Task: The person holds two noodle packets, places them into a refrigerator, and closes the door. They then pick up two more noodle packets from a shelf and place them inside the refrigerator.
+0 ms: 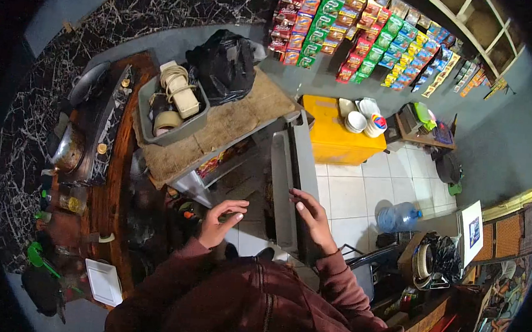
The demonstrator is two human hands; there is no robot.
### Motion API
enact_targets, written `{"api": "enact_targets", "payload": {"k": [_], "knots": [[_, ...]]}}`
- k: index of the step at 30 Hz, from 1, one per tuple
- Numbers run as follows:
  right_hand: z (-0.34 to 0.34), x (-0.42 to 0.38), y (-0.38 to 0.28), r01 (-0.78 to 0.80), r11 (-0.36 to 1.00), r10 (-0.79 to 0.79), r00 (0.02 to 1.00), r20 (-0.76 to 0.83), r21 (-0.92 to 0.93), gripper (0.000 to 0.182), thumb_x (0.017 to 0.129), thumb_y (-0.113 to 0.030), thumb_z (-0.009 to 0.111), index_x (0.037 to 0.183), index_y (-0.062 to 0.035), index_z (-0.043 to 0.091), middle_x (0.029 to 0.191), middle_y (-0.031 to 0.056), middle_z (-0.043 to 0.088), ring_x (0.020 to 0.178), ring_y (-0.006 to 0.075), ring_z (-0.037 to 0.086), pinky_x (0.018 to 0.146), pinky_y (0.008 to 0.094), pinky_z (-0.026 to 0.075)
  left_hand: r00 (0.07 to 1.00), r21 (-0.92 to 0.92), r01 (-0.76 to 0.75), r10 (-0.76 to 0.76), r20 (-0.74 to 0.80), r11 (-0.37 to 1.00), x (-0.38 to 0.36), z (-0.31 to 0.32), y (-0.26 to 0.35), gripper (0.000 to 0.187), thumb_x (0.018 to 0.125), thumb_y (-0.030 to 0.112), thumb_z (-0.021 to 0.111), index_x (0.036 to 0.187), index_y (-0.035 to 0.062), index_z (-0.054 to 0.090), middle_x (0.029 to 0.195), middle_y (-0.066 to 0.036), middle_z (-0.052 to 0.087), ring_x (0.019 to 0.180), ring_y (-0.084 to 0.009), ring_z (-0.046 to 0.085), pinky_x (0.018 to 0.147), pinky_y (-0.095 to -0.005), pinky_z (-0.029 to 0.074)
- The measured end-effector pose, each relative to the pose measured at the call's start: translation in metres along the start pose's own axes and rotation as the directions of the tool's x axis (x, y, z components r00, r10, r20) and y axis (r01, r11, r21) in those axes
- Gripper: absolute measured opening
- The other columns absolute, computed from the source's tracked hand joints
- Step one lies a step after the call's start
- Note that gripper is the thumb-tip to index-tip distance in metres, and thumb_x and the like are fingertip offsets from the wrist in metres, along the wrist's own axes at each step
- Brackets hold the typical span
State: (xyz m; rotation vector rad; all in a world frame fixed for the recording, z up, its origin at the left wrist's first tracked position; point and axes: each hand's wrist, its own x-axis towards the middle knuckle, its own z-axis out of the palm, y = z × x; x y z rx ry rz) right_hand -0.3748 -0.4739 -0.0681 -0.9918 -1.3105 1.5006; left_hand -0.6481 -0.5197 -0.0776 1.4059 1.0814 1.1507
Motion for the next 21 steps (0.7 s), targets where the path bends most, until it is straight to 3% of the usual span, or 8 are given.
{"api": "enact_targets", "payload": {"k": [6,12,14,15,21], "knots": [[0.036,0.006,0.009,-0.019,1.000,0.019,0.999,0.034,0.005,0.036,0.099,-0.015,0.055,0.131,-0.0003,0.052,0.127,0.0094,0.058,0.119,0.0177,0.055,0.102,0.0304,0.040,0.998,-0.052,0.064,-0.064,-0.007,0.997,-0.013,-0.023,-0.003,0.025,0.094,0.011,0.060,0.117,0.0012,0.062,0.120,-0.009,0.064,0.105,-0.0171,0.064,0.093,-0.0321,0.048],[0.071,0.016,0.011,-0.070,0.997,0.070,0.997,0.042,0.013,0.035,0.099,-0.016,0.055,0.130,0.0000,0.053,0.125,0.0091,0.059,0.119,0.0172,0.054,0.102,0.0298,0.040,0.999,-0.088,0.040,-0.038,0.026,0.995,-0.020,-0.043,-0.005,0.025,0.094,0.010,0.060,0.118,0.0013,0.061,0.118,-0.009,0.065,0.104,-0.0163,0.065,0.091,-0.0305,0.048],[0.083,0.017,0.013,-0.081,0.995,0.086,0.993,0.077,-0.067,0.035,0.098,-0.016,0.057,0.129,-0.0006,0.053,0.124,0.0083,0.059,0.116,0.0161,0.054,0.101,0.0296,0.040,0.998,-0.102,0.061,-0.058,0.034,0.993,-0.022,-0.048,-0.010,0.026,0.094,0.009,0.060,0.119,0.0009,0.059,0.118,-0.010,0.065,0.104,-0.0168,0.065,0.090,-0.0306,0.048],[0.087,0.018,0.019,-0.016,0.989,0.028,0.996,0.083,-0.145,0.035,0.097,-0.018,0.059,0.128,-0.0014,0.055,0.124,0.0075,0.059,0.114,0.0155,0.054,0.100,0.0297,0.041,0.996,-0.109,0.079,-0.075,0.043,0.991,-0.024,-0.050,-0.012,0.027,0.094,0.009,0.060,0.120,0.0004,0.057,0.117,-0.010,0.065,0.105,-0.0173,0.064,0.089,-0.0306,0.049],[0.118,0.019,0.029,-0.013,0.996,0.019,0.997,0.072,-0.085,0.037,0.096,-0.019,0.062,0.128,-0.0025,0.055,0.123,0.0078,0.060,0.114,0.0158,0.055,0.099,0.0301,0.042,0.999,-0.187,0.030,-0.021,0.048,0.982,-0.027,-0.064,-0.019,0.026,0.094,0.007,0.059,0.119,-0.0001,0.057,0.115,-0.011,0.066,0.099,-0.0171,0.066,0.085,-0.0294,0.049]]}}
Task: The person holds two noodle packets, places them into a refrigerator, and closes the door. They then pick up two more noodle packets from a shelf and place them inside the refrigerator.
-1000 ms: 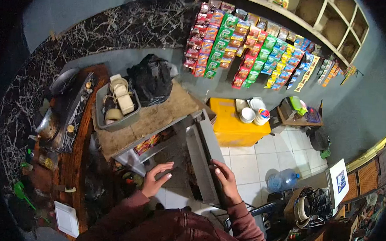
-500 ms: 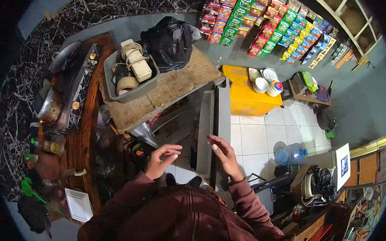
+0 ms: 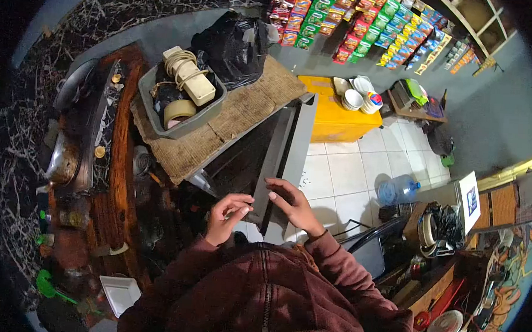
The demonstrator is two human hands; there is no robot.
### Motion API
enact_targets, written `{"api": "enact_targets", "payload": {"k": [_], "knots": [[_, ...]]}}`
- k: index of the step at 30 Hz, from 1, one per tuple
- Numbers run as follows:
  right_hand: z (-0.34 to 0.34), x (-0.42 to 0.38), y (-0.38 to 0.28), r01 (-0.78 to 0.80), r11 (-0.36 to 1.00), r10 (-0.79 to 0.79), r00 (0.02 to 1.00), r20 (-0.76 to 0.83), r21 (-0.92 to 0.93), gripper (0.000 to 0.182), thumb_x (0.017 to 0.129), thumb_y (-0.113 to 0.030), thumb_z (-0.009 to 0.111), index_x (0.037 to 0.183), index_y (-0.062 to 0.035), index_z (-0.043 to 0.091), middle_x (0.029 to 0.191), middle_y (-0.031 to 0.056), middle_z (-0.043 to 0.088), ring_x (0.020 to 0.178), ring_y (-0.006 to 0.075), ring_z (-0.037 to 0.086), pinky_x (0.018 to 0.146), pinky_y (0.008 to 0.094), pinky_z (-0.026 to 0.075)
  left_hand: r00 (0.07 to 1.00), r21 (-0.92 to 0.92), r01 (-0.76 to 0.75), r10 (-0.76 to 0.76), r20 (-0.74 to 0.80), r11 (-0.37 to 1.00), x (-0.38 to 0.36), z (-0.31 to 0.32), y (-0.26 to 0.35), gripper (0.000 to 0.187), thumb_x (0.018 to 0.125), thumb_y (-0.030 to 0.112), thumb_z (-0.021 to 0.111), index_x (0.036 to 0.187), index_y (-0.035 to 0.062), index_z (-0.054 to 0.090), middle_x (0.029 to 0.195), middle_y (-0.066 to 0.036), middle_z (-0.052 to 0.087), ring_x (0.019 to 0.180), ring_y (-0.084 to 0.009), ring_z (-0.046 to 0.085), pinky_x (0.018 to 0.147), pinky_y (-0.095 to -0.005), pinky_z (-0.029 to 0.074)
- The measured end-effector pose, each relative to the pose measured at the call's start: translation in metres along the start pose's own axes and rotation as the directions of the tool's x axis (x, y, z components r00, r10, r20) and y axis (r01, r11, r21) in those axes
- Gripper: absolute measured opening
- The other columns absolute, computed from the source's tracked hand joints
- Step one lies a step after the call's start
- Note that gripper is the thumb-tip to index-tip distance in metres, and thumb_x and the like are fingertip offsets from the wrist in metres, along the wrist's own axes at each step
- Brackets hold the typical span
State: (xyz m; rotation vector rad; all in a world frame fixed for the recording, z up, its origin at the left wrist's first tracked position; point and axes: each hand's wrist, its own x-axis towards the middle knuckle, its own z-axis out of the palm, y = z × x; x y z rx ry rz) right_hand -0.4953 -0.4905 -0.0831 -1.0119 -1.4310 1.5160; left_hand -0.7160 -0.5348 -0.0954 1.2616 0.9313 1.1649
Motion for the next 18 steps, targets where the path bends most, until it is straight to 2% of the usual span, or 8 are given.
{"api": "enact_targets", "payload": {"k": [1,2,5,7,9,10,13,18], "knots": [[0.003,0.001,-0.002,0.000,1.000,0.000,1.000,0.009,0.005,0.037,0.095,-0.019,0.062,0.128,-0.0027,0.055,0.123,0.0078,0.060,0.114,0.0159,0.055,0.099,0.0300,0.042,1.000,0.001,0.004,-0.004,0.014,1.000,0.000,-0.003,0.000,0.026,0.094,0.007,0.059,0.119,-0.0001,0.057,0.115,-0.011,0.066,0.099,-0.0171,0.066,0.085,-0.0294,0.049],[0.003,0.001,-0.005,-0.022,0.999,0.023,0.999,0.040,-0.030,0.036,0.098,-0.012,0.057,0.131,-0.0019,0.052,0.125,0.0071,0.059,0.118,0.0161,0.054,0.101,0.0314,0.042,1.000,-0.018,0.018,-0.017,0.017,1.000,0.000,-0.005,0.002,0.026,0.094,0.006,0.059,0.119,-0.0005,0.056,0.115,-0.012,0.065,0.098,-0.0175,0.066,0.085,-0.0297,0.050],[0.003,-0.001,-0.008,-0.042,0.999,0.042,0.999,0.013,0.020,0.036,0.098,-0.012,0.057,0.131,-0.0022,0.052,0.123,0.0073,0.060,0.116,0.0156,0.055,0.099,0.0316,0.043,0.999,-0.074,0.040,-0.038,0.037,0.996,0.003,-0.009,0.007,0.026,0.095,0.006,0.057,0.120,-0.0008,0.055,0.114,-0.012,0.065,0.095,-0.0180,0.066,0.084,-0.0305,0.050],[0.004,-0.004,-0.010,-0.026,0.998,0.029,0.999,-0.039,0.054,0.033,0.098,-0.011,0.057,0.129,-0.0017,0.054,0.122,0.0082,0.061,0.115,0.0163,0.057,0.097,0.0318,0.045,0.997,-0.115,0.053,-0.047,0.053,0.992,0.007,-0.007,0.012,0.026,0.095,0.006,0.057,0.120,-0.0009,0.055,0.113,-0.012,0.065,0.095,-0.0181,0.066,0.084,-0.0310,0.051],[0.001,-0.008,-0.005,0.015,0.983,0.015,0.987,-0.158,0.185,0.029,0.097,-0.013,0.059,0.123,0.0008,0.057,0.117,0.0079,0.063,0.112,0.0159,0.058,0.098,0.0296,0.044,0.996,-0.235,0.071,-0.054,0.076,0.969,0.014,-0.002,0.020,0.024,0.094,0.004,0.058,0.117,-0.0018,0.055,0.112,-0.013,0.064,0.099,-0.0183,0.064,0.084,-0.0325,0.053],[-0.003,-0.008,-0.002,0.022,0.983,0.010,0.985,-0.170,0.184,0.027,0.098,-0.011,0.058,0.122,0.0012,0.057,0.119,0.0078,0.062,0.111,0.0164,0.059,0.098,0.0296,0.045,0.991,-0.239,0.116,-0.095,0.097,0.964,0.017,0.001,0.026,0.022,0.095,0.004,0.056,0.116,-0.0023,0.054,0.111,-0.013,0.063,0.100,-0.0188,0.063,0.086,-0.0347,0.053],[-0.017,-0.015,-0.005,0.038,0.985,-0.002,0.976,-0.217,0.165,0.027,0.098,-0.009,0.057,0.122,0.0013,0.057,0.121,0.0087,0.062,0.112,0.0171,0.059,0.098,0.0303,0.045,0.987,-0.251,0.091,-0.053,0.153,0.964,0.028,0.014,0.031,0.021,0.095,0.004,0.055,0.115,-0.0028,0.054,0.111,-0.013,0.063,0.098,-0.0190,0.063,0.089,-0.0355,0.051],[-0.050,-0.029,-0.001,0.086,0.975,-0.017,0.946,-0.323,0.203,0.027,0.098,-0.008,0.055,0.124,0.0009,0.057,0.125,0.0105,0.061,0.113,0.0192,0.059,0.099,0.0324,0.045,0.974,-0.241,0.129,-0.077,0.214,0.962,0.055,0.040,0.025,0.021,0.095,0.003,0.055,0.115,-0.0029,0.055,0.109,-0.014,0.064,0.096,-0.0195,0.063,0.090,-0.0360,0.050]]}}
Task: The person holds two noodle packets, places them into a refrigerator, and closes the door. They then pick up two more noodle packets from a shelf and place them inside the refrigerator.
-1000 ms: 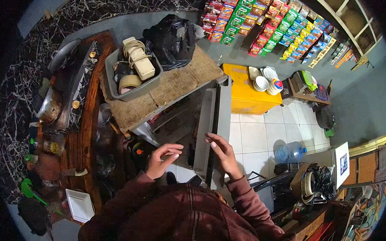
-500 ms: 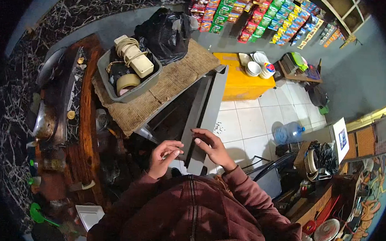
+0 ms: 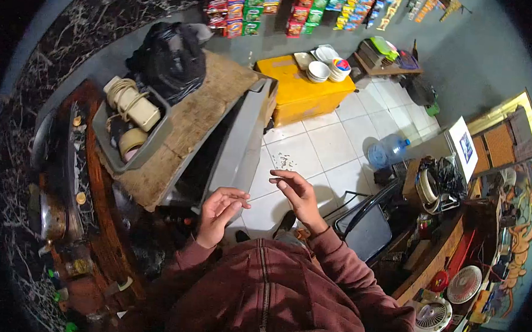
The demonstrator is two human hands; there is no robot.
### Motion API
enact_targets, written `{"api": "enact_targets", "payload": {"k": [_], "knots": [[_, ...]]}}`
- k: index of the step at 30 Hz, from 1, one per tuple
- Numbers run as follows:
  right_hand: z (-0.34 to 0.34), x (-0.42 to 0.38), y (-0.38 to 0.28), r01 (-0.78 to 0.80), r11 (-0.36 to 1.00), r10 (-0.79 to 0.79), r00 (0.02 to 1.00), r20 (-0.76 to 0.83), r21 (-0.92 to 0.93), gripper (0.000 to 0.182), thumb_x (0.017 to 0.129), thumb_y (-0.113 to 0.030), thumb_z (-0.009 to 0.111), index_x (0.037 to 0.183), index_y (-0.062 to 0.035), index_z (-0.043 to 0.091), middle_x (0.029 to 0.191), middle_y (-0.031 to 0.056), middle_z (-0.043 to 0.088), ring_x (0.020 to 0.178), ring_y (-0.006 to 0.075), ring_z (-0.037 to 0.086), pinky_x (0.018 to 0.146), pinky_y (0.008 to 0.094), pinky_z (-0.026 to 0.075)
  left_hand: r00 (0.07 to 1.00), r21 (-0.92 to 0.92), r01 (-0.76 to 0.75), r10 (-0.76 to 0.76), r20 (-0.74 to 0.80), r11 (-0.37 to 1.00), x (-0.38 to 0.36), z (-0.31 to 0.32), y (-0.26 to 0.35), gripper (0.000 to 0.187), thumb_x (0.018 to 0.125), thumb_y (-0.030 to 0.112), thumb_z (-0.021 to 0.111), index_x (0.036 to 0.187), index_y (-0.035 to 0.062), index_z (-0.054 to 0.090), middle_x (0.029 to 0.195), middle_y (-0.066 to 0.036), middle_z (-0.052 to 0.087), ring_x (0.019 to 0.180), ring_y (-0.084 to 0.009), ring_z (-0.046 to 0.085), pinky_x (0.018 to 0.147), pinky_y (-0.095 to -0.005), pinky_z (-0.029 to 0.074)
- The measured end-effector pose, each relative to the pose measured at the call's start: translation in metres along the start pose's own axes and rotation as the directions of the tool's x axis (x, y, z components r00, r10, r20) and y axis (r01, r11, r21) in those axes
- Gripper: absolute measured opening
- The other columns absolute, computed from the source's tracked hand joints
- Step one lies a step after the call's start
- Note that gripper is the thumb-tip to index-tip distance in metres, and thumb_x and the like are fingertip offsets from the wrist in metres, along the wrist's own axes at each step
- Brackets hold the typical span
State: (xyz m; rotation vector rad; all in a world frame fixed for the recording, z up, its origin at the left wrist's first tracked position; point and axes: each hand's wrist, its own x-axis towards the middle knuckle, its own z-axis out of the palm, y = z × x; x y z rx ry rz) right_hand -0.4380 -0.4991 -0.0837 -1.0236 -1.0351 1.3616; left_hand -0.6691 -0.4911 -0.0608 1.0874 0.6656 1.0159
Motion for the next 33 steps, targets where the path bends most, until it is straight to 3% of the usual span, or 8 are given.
{"api": "enact_targets", "payload": {"k": [7,10,18,20,24,33], "knots": [[-0.080,0.002,-0.009,0.011,1.000,-0.009,0.991,-0.136,0.019,0.028,0.097,-0.009,0.056,0.124,0.0004,0.057,0.126,0.0105,0.060,0.112,0.0203,0.060,0.099,0.0329,0.045,0.998,0.064,0.054,-0.052,-0.035,0.997,0.065,0.040,-0.021,0.019,0.096,0.006,0.055,0.114,-0.0011,0.057,0.107,-0.012,0.065,0.094,-0.0187,0.063,0.089,-0.0352,0.051],[-0.123,0.006,-0.024,0.024,0.999,-0.015,0.980,-0.196,0.042,0.029,0.098,-0.011,0.057,0.124,0.0003,0.057,0.125,0.0100,0.061,0.112,0.0200,0.060,0.098,0.0324,0.045,0.984,0.128,0.107,-0.087,-0.155,0.986,0.098,0.059,-0.030,0.021,0.097,0.013,0.054,0.114,0.0000,0.057,0.108,-0.012,0.065,0.092,-0.0189,0.065,0.088,-0.0346,0.051],[-0.220,0.020,-0.069,0.059,0.996,-0.034,0.944,-0.328,0.068,0.032,0.100,-0.025,0.050,0.123,-0.0034,0.055,0.129,0.0134,0.058,0.116,0.0235,0.059,0.098,0.0344,0.045,0.989,0.122,0.076,-0.059,-0.138,0.990,0.175,0.124,-0.042,0.023,0.099,0.015,0.054,0.116,0.0005,0.057,0.111,-0.013,0.065,0.094,-0.0210,0.066,0.089,-0.0351,0.051],[-0.233,0.025,-0.072,0.059,0.996,-0.035,0.945,-0.325,0.063,0.032,0.100,-0.025,0.049,0.123,-0.0037,0.055,0.128,0.0137,0.059,0.116,0.0237,0.059,0.097,0.0349,0.046,0.991,0.136,0.095,-0.081,-0.103,0.986,0.183,0.135,-0.046,0.023,0.098,0.014,0.052,0.117,0.0019,0.055,0.115,-0.014,0.063,0.098,-0.0242,0.066,0.093,-0.0383,0.049],[-0.247,0.036,-0.070,0.043,0.991,0.001,0.945,-0.326,0.128,0.029,0.100,-0.022,0.052,0.122,-0.0028,0.057,0.124,0.0119,0.062,0.111,0.0216,0.062,0.095,0.0333,0.047,0.989,0.112,0.112,-0.100,-0.109,0.987,0.192,0.141,-0.056,0.024,0.099,0.016,0.053,0.118,0.0011,0.057,0.115,-0.014,0.064,0.097,-0.0222,0.066,0.091,-0.0357,0.050],[-0.247,0.071,-0.065,-0.002,0.988,0.047,0.954,-0.296,0.153,0.029,0.099,-0.022,0.054,0.120,-0.0019,0.059,0.121,0.0106,0.063,0.108,0.0197,0.063,0.093,0.0320,0.048,0.970,0.117,0.158,-0.133,-0.202,0.980,0.225,0.127,-0.064,0.024,0.099,0.016,0.053,0.118,0.0029,0.056,0.118,-0.014,0.063,0.101,-0.0251,0.066,0.093,-0.0383,0.049]]}}
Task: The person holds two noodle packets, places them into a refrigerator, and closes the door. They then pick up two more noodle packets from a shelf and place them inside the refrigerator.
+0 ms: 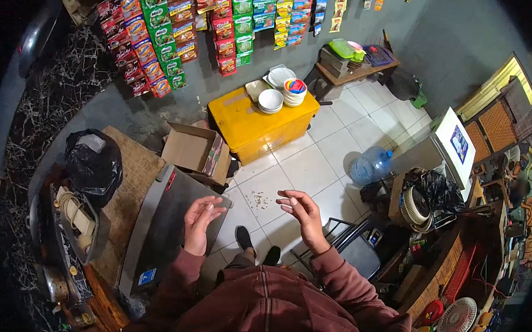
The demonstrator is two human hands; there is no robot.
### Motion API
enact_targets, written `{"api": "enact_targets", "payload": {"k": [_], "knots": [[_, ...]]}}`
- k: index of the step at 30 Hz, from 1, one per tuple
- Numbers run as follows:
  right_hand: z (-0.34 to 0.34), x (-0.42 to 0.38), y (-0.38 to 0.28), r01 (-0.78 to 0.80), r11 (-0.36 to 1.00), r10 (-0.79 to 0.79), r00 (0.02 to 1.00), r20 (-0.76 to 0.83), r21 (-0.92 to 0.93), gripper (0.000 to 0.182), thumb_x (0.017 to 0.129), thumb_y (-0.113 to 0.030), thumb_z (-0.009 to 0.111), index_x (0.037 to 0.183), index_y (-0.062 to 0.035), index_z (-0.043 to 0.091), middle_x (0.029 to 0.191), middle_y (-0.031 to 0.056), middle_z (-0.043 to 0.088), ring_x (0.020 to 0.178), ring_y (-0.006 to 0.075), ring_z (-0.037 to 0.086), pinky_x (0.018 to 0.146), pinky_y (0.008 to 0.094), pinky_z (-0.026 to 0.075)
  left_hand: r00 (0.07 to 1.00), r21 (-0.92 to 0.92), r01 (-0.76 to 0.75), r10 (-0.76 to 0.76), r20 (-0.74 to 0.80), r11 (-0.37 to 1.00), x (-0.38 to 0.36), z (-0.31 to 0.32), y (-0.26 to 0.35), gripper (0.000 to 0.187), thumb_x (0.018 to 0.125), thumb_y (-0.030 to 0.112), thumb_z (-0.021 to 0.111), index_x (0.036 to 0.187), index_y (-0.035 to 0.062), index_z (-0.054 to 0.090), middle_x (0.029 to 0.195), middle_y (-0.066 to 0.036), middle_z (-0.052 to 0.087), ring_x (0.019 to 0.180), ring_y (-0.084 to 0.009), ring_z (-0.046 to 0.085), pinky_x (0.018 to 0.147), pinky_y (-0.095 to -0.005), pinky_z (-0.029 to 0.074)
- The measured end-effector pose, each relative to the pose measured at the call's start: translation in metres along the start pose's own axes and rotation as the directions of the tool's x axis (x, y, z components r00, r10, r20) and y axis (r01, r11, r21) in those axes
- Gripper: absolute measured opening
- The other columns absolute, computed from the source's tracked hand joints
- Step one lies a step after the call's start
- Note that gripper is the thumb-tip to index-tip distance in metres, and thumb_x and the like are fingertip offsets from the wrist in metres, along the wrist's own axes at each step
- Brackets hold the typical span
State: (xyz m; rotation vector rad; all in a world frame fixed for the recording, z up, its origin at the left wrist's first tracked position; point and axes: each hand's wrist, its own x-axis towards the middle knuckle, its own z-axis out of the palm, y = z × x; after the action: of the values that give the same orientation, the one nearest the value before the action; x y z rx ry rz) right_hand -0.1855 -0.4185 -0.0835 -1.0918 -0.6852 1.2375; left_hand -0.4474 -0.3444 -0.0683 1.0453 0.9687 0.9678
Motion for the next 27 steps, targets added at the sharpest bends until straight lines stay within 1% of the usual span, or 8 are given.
{"api": "enact_targets", "payload": {"k": [3,5,8,12,17,21,24,27], "knots": [[0.003,0.018,-0.004,0.020,1.000,-0.020,1.000,-0.006,-0.018,0.029,0.100,-0.021,0.054,0.120,-0.0017,0.058,0.122,0.0106,0.063,0.107,0.0195,0.063,0.093,0.0323,0.048,1.000,-0.027,-0.024,0.024,0.010,0.999,0.018,0.000,0.005,0.023,0.099,0.017,0.053,0.118,0.0033,0.056,0.118,-0.014,0.063,0.101,-0.0248,0.066,0.092,-0.0374,0.049],[0.007,0.031,-0.012,0.032,0.999,-0.033,0.999,-0.017,-0.025,0.029,0.100,-0.021,0.054,0.120,-0.0017,0.058,0.122,0.0106,0.063,0.107,0.0194,0.062,0.093,0.0323,0.048,1.000,-0.076,-0.023,0.024,0.015,0.997,0.033,0.001,0.010,0.022,0.098,0.016,0.054,0.115,0.0030,0.058,0.114,-0.012,0.065,0.097,-0.0215,0.066,0.090,-0.0336,0.049],[0.019,0.052,-0.027,0.066,0.997,-0.068,0.997,-0.038,-0.050,0.028,0.100,-0.021,0.053,0.121,-0.0022,0.058,0.122,0.0104,0.063,0.107,0.0193,0.062,0.093,0.0321,0.048,0.999,-0.110,-0.030,0.035,0.040,0.994,0.060,0.004,0.021,0.022,0.098,0.016,0.055,0.114,0.0024,0.058,0.113,-0.012,0.066,0.097,-0.0218,0.066,0.090,-0.0339,0.049],[0.032,0.081,-0.041,0.119,0.990,-0.122,0.992,-0.030,-0.076,0.028,0.100,-0.021,0.053,0.121,-0.0027,0.058,0.123,0.0099,0.062,0.107,0.0191,0.062,0.093,0.0318,0.048,0.987,-0.126,-0.092,0.107,0.119,0.988,0.095,0.007,0.031,0.023,0.098,0.017,0.054,0.115,0.0019,0.058,0.112,-0.012,0.066,0.097,-0.0222,0.066,0.091,-0.0342,0.049],[0.042,0.107,-0.053,0.175,0.982,-0.177,0.984,-0.027,-0.071,0.028,0.100,-0.019,0.054,0.122,-0.0027,0.058,0.124,0.0099,0.062,0.109,0.0196,0.062,0.093,0.0318,0.047,0.978,-0.151,-0.057,0.086,0.190,0.987,0.130,0.011,0.027,0.023,0.099,0.017,0.054,0.116,0.0020,0.057,0.113,-0.013,0.065,0.097,-0.0225,0.066,0.092,-0.0360,0.050],[0.029,0.115,-0.060,0.186,0.980,-0.191,0.979,-0.074,-0.073,0.029,0.099,-0.019,0.054,0.123,-0.0021,0.057,0.124,0.0105,0.062,0.109,0.0205,0.062,0.093,0.0317,0.048,0.978,-0.133,-0.034,0.060,0.200,0.991,0.151,0.026,0.023,0.022,0.098,0.016,0.053,0.115,0.0021,0.058,0.113,-0.013,0.066,0.097,-0.0225,0.066,0.092,-0.0360,0.051],[0.001,0.123,-0.065,0.203,0.975,-0.214,0.968,-0.131,-0.088,0.029,0.099,-0.019,0.054,0.122,-0.0014,0.057,0.124,0.0112,0.062,0.110,0.0212,0.062,0.093,0.0322,0.048,0.976,-0.141,-0.048,0.076,0.203,0.989,0.167,0.044,0.021,0.021,0.098,0.015,0.054,0.114,0.0025,0.058,0.112,-0.012,0.066,0.096,-0.0220,0.066,0.091,-0.0355,0.050],[-0.035,0.135,-0.076,0.225,0.972,-0.233,0.956,-0.180,-0.065,0.031,0.099,-0.020,0.054,0.125,-0.0014,0.055,0.126,0.0122,0.061,0.110,0.0227,0.062,0.093,0.0336,0.048,0.980,-0.102,-0.048,0.066,0.186,0.994,0.191,0.069,0.018,0.021,0.097,0.015,0.055,0.114,0.0023,0.058,0.112,-0.012,0.066,0.094,-0.0211,0.066,0.091,-0.0351,0.050]]}}
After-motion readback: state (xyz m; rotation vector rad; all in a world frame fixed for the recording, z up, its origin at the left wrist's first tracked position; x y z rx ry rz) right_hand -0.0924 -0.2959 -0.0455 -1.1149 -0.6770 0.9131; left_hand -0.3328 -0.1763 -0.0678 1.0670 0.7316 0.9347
